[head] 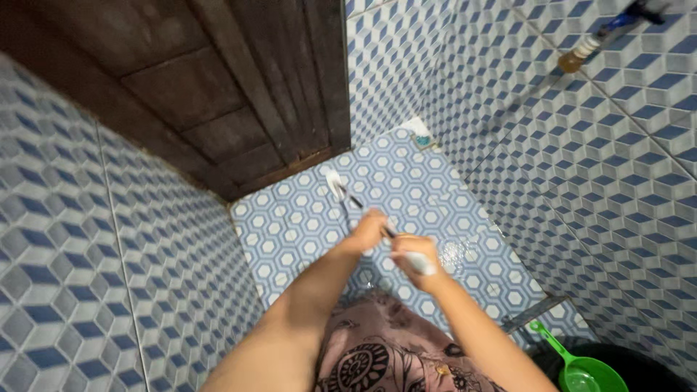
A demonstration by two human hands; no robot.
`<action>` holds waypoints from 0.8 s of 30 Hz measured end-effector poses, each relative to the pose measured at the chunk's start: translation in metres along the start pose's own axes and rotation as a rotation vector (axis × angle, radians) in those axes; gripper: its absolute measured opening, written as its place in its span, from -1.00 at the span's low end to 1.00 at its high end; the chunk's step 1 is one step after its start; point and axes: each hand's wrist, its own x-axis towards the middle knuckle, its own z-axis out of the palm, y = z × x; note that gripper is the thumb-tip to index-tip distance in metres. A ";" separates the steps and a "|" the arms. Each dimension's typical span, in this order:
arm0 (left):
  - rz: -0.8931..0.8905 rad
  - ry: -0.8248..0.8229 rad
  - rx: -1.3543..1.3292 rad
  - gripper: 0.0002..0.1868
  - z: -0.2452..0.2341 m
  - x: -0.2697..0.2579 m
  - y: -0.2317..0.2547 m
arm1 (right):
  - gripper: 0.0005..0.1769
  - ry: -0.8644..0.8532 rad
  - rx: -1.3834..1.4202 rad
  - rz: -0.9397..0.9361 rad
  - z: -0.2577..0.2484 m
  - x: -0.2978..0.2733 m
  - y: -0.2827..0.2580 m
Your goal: The person scrubs a tiled bathroom floor with a long-handled brush and uses a green scoop to pour water from a bucket onto the tiles.
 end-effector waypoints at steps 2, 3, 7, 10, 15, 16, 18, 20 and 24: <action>0.140 -0.004 -0.121 -0.88 0.001 0.003 0.034 | -0.81 0.006 0.055 0.122 -0.030 0.008 -0.030; 0.261 0.018 -0.113 -0.92 0.004 0.007 0.054 | -0.76 0.011 0.082 0.187 -0.043 0.008 -0.046; 0.153 -0.090 -0.306 -0.89 0.013 -0.007 0.111 | -0.73 0.227 0.139 0.135 -0.053 0.001 -0.084; 0.369 -0.044 -0.335 -0.71 0.020 0.007 0.094 | -0.78 0.284 0.255 -0.020 -0.048 -0.004 -0.072; 0.072 0.095 -0.114 -0.85 0.023 0.039 0.008 | -0.79 0.163 0.032 -0.046 -0.025 0.008 0.021; 0.129 0.171 -0.087 -0.74 0.014 0.034 -0.006 | -0.78 0.103 0.011 -0.047 -0.017 0.012 0.037; 0.164 0.240 -0.061 -0.59 0.003 0.037 -0.018 | -0.75 0.066 -0.019 -0.005 -0.008 0.019 0.055; 0.099 0.207 -0.057 -0.51 -0.002 0.031 -0.018 | -0.75 0.020 -0.026 0.020 -0.010 0.020 0.054; 0.096 0.016 -0.154 -0.82 0.041 0.048 0.031 | -0.73 -0.019 -0.049 0.116 -0.085 0.012 0.004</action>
